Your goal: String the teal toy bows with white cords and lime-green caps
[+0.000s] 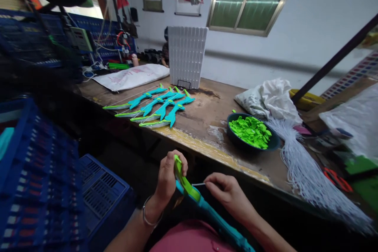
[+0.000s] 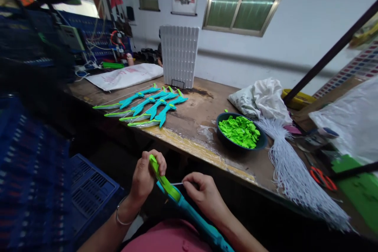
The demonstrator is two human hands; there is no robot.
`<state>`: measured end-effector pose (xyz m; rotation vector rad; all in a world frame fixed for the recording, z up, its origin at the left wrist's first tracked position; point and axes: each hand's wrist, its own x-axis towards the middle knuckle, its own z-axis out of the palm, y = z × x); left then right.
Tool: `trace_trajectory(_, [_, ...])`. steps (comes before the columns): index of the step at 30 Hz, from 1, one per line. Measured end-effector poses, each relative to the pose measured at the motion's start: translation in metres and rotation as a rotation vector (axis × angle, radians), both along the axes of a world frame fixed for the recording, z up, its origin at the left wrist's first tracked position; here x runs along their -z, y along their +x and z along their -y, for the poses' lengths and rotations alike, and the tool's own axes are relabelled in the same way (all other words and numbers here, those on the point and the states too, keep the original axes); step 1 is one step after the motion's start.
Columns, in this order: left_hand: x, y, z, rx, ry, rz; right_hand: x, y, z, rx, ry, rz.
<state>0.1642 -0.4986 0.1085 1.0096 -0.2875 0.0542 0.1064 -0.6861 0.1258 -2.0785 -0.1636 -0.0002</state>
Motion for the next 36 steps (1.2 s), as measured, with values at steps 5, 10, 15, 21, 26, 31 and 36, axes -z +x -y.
trace_trajectory(5, [-0.006, -0.007, -0.001, 0.105, -0.123, 0.037, -0.04, -0.002, -0.019, -0.021, 0.106, 0.322])
trace_trajectory(10, [-0.012, -0.015, -0.004, 0.15, -0.166, 0.138, -0.061, -0.005, -0.038, -0.161, 0.042, 0.612])
trace_trajectory(15, [-0.012, -0.02, -0.009, 0.205, -0.155, 0.159, -0.058, -0.001, -0.049, -0.191, -0.073, 0.738])
trace_trajectory(21, [-0.004, -0.021, -0.011, 0.187, -0.132, 0.187, -0.057, 0.003, -0.054, -0.264, -0.056, 0.739])
trace_trajectory(26, [0.0, -0.023, -0.011, 0.058, -0.054, 0.103, -0.06, 0.002, -0.058, -0.266, -0.107, 0.697])
trace_trajectory(31, [-0.002, -0.024, -0.01, 0.089, -0.045, 0.063, -0.06, 0.001, -0.056, -0.257, -0.121, 0.68])
trace_trajectory(36, [-0.004, -0.024, -0.009, 0.128, -0.058, 0.043, -0.057, 0.001, -0.056, -0.266, -0.109, 0.681])
